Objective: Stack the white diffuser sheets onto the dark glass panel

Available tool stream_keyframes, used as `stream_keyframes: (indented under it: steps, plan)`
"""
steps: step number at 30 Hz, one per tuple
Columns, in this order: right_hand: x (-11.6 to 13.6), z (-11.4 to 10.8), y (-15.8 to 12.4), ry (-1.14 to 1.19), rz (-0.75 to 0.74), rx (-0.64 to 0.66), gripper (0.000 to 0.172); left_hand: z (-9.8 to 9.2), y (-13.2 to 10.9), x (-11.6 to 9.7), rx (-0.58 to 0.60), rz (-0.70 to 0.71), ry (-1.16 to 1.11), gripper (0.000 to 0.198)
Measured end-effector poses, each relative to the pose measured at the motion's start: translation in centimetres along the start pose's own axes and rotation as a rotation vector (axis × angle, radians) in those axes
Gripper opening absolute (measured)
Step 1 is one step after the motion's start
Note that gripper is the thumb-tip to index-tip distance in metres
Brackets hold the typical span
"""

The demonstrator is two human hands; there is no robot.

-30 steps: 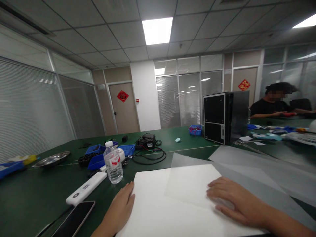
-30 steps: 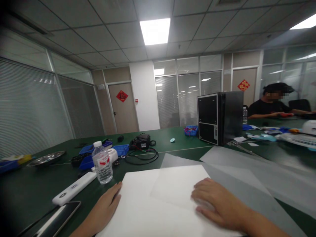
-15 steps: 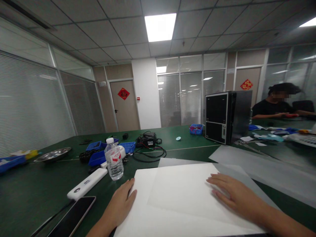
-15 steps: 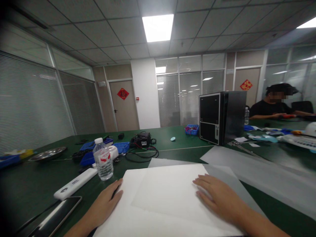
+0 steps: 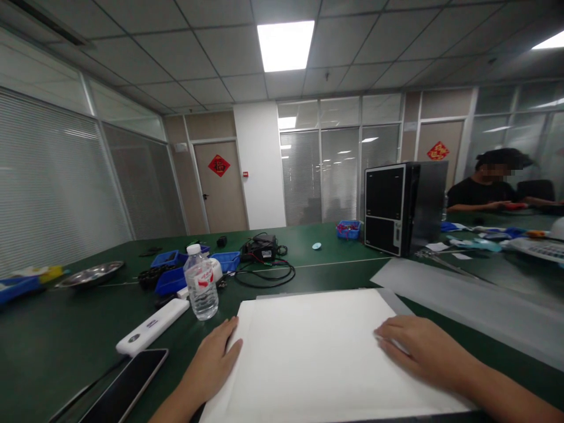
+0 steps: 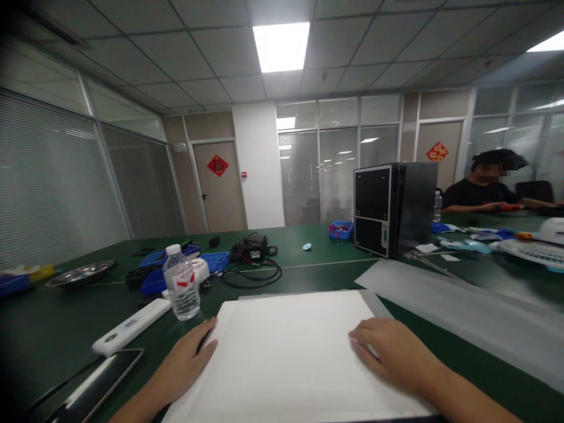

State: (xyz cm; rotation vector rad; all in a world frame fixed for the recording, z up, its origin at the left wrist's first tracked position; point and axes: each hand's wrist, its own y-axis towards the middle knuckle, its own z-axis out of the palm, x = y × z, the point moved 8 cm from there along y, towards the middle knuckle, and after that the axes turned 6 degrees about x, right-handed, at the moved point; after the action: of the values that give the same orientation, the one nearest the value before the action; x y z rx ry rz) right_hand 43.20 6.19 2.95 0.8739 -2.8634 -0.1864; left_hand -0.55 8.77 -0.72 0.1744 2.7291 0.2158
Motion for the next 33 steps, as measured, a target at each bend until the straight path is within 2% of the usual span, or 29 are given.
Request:
stream_keyframes:
  steps: [9,14,20,22,23,25,27,30,33]
  plan:
    - [3.2,-0.2,-0.4,0.129,-0.147,0.109,0.042,-0.1,-0.1,0.1,0.018,-0.003,-0.036,0.066]
    - [3.4,-0.7,-0.5,0.148,-0.131,0.141,0.043,-0.2,0.0,0.0,0.035,0.0,-0.075,0.071]
    - [3.0,-0.5,-0.5,0.146,-0.168,0.118,0.04,-0.2,0.1,0.0,0.003,0.024,-0.047,0.062]
    - [0.7,-0.2,-0.3,0.103,-0.133,0.062,0.04,-0.1,0.2,-0.1,0.005,0.026,-0.022,0.062]
    - [-1.2,-0.1,-0.3,0.068,-0.073,0.008,0.041,0.0,0.2,-0.1,0.005,0.028,-0.013,0.061]
    - [-6.7,-0.2,-0.6,-0.013,0.124,-0.115,0.044,0.0,0.2,-0.1,0.005,0.037,-0.005,0.061]
    - [-12.7,-0.1,-1.7,-0.088,0.351,-0.182,0.055,0.1,0.1,0.0,0.001,0.037,-0.011,0.061]
    - [-19.9,0.3,-4.1,-0.106,0.604,-0.184,0.073,0.1,0.1,0.3,-0.011,0.031,-0.054,0.062]
    - [-23.1,0.8,-5.8,-0.076,0.725,-0.137,0.078,-1.1,0.0,-0.7,-0.052,0.024,-0.156,0.063]
